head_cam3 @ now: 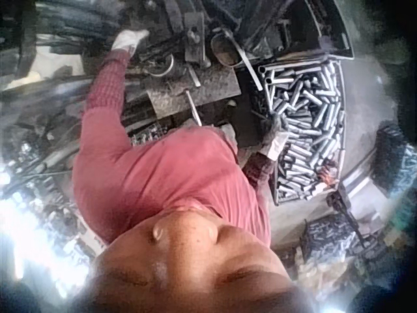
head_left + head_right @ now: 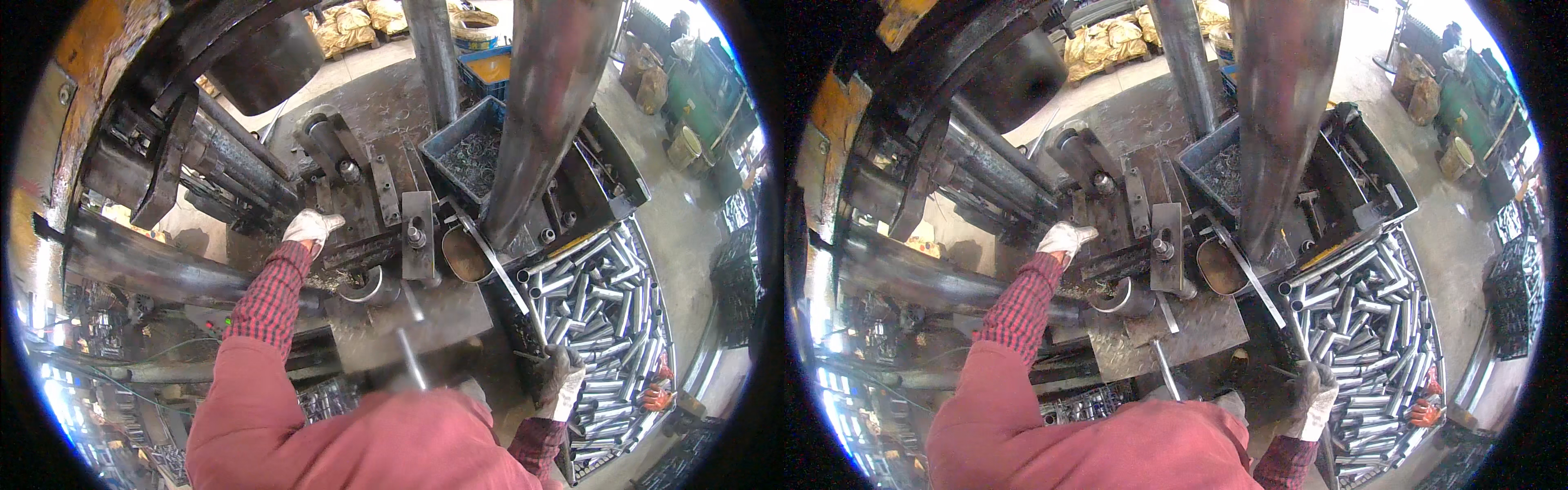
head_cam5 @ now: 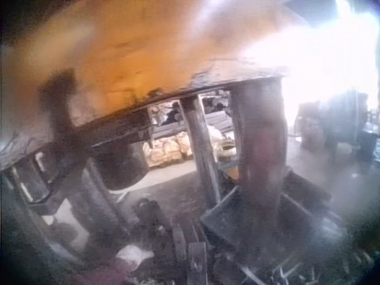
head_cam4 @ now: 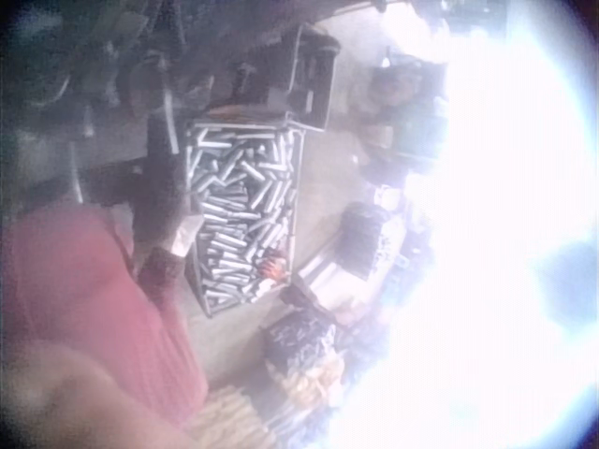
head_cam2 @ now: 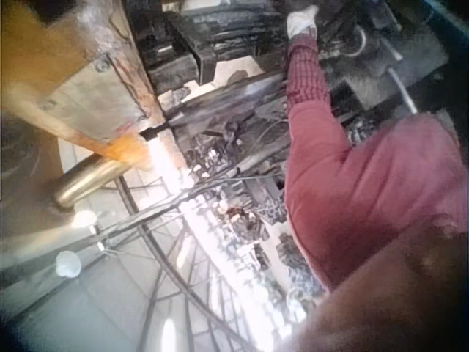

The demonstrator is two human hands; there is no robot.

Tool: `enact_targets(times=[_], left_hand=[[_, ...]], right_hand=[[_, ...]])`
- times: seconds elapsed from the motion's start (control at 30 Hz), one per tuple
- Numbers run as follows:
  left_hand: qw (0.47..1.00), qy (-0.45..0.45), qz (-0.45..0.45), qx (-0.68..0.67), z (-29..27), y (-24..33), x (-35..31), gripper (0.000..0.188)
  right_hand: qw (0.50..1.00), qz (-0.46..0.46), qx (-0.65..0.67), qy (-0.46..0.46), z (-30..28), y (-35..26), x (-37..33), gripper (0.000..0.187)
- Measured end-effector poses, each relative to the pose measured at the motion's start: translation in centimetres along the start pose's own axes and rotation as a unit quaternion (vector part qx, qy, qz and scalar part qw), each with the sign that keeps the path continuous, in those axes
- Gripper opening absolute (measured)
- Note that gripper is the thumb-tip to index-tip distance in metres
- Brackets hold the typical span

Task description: The person operates a hydraulic press in a workshop, repeatedly placing cylindrical metal parts into the press, activating the machine, and removing the processed parts. They also use a metal bar to scrape or adjust components within the press. The processed parts are placed into a wire basket nearby.

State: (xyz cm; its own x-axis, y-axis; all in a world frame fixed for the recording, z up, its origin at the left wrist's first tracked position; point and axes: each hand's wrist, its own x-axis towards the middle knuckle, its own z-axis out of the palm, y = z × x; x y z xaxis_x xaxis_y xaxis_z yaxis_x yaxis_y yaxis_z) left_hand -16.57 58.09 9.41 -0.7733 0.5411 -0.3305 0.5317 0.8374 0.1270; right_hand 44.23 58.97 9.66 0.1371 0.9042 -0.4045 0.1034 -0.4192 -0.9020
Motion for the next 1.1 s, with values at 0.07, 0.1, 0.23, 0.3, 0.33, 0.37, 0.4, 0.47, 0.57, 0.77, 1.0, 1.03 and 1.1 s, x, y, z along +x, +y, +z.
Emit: enact_targets(times=[0.07, 0.1, 0.23, 0.3, 0.33, 0.37, 0.4, 0.47, 0.57, 0.77, 1.0, 1.03, 1.1], left_hand=[[1.000, 0.003, -0.007, 0.001, 0.9, 0.3, 1.7, 0.066], [0.998, -0.021, 0.058, -0.005, 1.4, -0.1, 2.4, 0.045], [0.990, 0.033, 0.132, 0.037, 3.4, -2.2, 4.4, 0.043], [0.989, 0.036, 0.144, 0.015, 3.6, -3.3, 5.3, 0.046], [0.980, 0.078, 0.150, 0.104, 3.5, -3.9, 5.9, 0.047], [0.974, 0.089, 0.159, 0.138, 3.4, -4.4, 6.4, 0.049], [0.965, 0.106, 0.164, 0.178, 2.9, -4.9, 7.2, 0.049], [0.966, 0.080, 0.141, 0.202, 2.4, -5.8, 8.1, 0.049], [0.962, 0.042, 0.153, 0.220, 2.2, -6.6, 8.3, 0.050], [0.960, 0.057, 0.156, 0.224, 1.4, -6.1, 5.1, 0.046], [0.953, 0.122, 0.230, 0.155, 2.0, -8.1, 1.7, 0.039], [0.962, 0.122, 0.227, 0.091, 2.3, -8.3, 1.5, 0.037], [0.965, 0.119, 0.216, 0.088, 2.8, -8.5, 1.5, 0.037]], right_hand=[[1.000, -0.005, 0.011, 0.007, 0.1, -0.2, 0.0, 0.039], [1.000, -0.007, 0.011, 0.014, -0.1, 0.0, 0.0, 0.037], [0.991, -0.124, -0.043, 0.014, -2.2, 2.2, 0.6, 0.038], [0.995, -0.093, -0.018, 0.012, -3.9, 3.9, 1.4, 0.041], [0.996, -0.083, -0.016, 0.007, -4.8, 4.8, 1.8, 0.042], [0.999, -0.020, -0.048, 0.004, -6.0, 5.4, 2.2, 0.043], [0.996, -0.060, -0.067, -0.006, -6.7, 6.1, 2.6, 0.044], [0.982, -0.134, -0.136, 0.009, -7.4, 7.1, 3.1, 0.046], [0.992, -0.112, -0.065, 0.013, -7.7, 7.4, 3.1, 0.049], [0.992, -0.102, -0.074, -0.004, -6.4, 6.0, 2.4, 0.044], [0.999, -0.038, 0.011, -0.013, -4.1, 4.4, 2.3, 0.039], [0.999, -0.044, 0.005, -0.029, -3.7, 4.2, 2.3, 0.037], [0.999, -0.039, 0.003, -0.031, -2.9, 3.8, 2.1, 0.038]])
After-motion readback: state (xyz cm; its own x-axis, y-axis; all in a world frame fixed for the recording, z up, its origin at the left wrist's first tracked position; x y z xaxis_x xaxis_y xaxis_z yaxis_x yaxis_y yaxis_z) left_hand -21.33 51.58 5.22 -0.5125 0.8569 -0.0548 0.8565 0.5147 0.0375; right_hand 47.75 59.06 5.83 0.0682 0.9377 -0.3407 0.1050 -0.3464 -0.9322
